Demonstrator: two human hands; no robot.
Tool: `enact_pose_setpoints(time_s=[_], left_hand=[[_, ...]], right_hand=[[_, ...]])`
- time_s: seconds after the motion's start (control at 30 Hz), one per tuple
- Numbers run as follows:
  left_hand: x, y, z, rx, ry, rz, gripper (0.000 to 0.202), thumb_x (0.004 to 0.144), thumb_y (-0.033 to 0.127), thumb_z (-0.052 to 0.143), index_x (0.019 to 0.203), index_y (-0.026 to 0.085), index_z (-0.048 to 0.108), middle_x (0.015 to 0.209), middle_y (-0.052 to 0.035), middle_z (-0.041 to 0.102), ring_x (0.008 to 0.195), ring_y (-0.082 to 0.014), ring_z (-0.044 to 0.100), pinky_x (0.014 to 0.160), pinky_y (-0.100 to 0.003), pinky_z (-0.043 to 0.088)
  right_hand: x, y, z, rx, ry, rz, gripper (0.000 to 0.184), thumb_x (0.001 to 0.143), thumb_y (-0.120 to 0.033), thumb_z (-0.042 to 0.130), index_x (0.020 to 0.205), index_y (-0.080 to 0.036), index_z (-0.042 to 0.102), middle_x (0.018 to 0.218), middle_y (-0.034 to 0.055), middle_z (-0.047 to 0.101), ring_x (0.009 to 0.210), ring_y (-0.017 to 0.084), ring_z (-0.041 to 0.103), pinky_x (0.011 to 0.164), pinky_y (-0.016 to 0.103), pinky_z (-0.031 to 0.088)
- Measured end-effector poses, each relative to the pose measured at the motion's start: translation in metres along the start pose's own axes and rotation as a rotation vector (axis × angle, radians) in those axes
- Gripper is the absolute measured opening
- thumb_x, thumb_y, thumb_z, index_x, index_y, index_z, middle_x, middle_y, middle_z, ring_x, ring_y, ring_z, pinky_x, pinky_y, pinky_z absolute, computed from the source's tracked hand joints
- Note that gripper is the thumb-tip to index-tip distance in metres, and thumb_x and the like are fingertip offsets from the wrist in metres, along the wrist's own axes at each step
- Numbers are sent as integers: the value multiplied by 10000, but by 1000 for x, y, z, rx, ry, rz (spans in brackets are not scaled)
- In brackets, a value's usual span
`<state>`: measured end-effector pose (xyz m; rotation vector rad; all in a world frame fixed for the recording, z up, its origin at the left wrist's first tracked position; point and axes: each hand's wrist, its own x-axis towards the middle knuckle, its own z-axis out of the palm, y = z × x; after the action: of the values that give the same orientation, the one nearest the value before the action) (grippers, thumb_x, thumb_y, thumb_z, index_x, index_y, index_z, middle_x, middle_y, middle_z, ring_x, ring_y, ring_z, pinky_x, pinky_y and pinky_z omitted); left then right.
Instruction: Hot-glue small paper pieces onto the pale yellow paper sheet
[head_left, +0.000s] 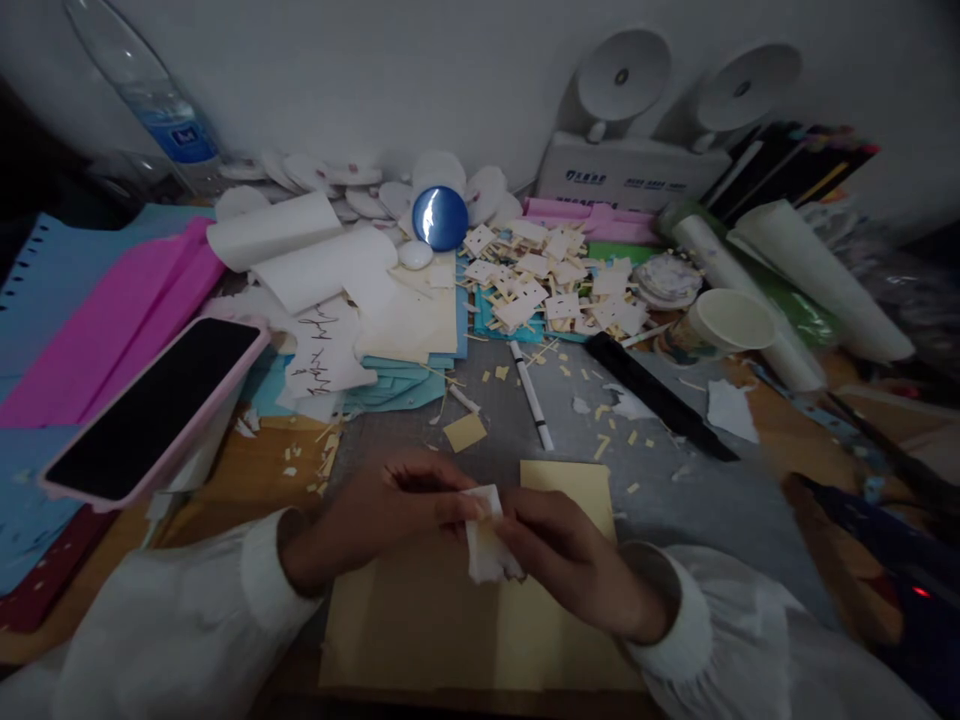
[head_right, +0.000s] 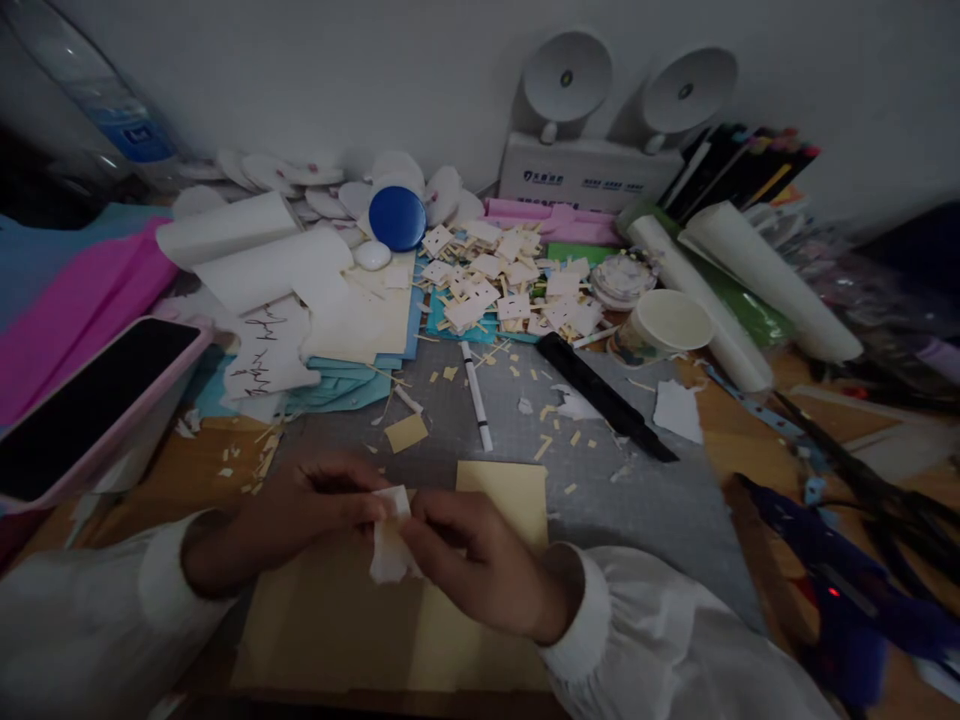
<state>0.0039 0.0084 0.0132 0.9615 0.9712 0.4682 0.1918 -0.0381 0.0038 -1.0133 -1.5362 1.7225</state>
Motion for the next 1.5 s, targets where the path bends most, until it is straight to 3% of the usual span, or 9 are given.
enact_pose_setpoints(time_s=[0.17,0.3,0.4,0.63,0.83,1.07,1.2,1.33,1.5], left_hand=[[0,-4,-2,65,24,32,161,626,280,784,683,157,697,649,10,663,598,-116,582,564,-208,461],[-2,-5,-2,173,5,153,213,602,308,806,684,151,687,672,-3,646,637,-123,566,579,-207,446],[-3,-1,0,329,-16,206,182,675,306,747,642,144,671,617,-2,616,596,-112,530,536,-196,415],[-4,-3,-4,316,-35,181,150,757,290,660,723,148,691,674,-12,657,620,-118,576,563,-197,453],[-4,0,-2,223,49,91,174,754,314,678,691,152,677,642,4,646,602,-129,595,561,-215,483],[-2,-4,-2,176,80,113,178,757,330,680,717,156,680,669,2,641,639,-129,589,586,-212,481],[-3,-7,-5,206,-18,124,137,747,280,683,720,148,657,667,-3,637,614,-118,587,575,-205,467],[-5,-3,-4,241,-138,157,109,743,248,679,748,140,668,672,-4,637,614,-108,568,570,-196,449],[-6,1,0,207,-122,114,129,764,265,676,757,136,670,653,3,633,581,-100,566,542,-193,445]], right_hand=[[0,2,1,-172,43,-13,351,948,-389,405,682,-177,490,581,-33,404,519,81,343,453,220,264],[1,4,4,-325,57,-93,352,924,-329,448,602,-188,433,550,-47,373,504,75,322,454,223,244],[0,5,5,-395,35,-125,329,908,-292,472,599,-191,424,548,-51,381,503,72,331,464,224,248],[0,2,0,-303,40,-89,333,926,-301,449,612,-187,437,561,-50,378,515,75,332,471,219,260],[-2,1,-4,-119,121,-27,374,957,-414,392,668,-189,468,602,-31,435,550,95,390,503,229,308],[1,1,-2,-119,233,-17,255,905,-372,498,726,-191,502,621,-27,475,562,102,429,507,223,333],[2,2,-4,-157,334,-60,215,897,-322,498,723,-195,496,637,-25,475,579,106,435,521,222,346],[1,1,-3,-169,268,-51,191,895,-299,501,736,-194,499,635,-27,470,571,102,420,508,219,333],[0,-2,-6,-61,248,-59,215,900,-351,528,758,-190,523,657,-25,474,583,100,413,522,225,334]])
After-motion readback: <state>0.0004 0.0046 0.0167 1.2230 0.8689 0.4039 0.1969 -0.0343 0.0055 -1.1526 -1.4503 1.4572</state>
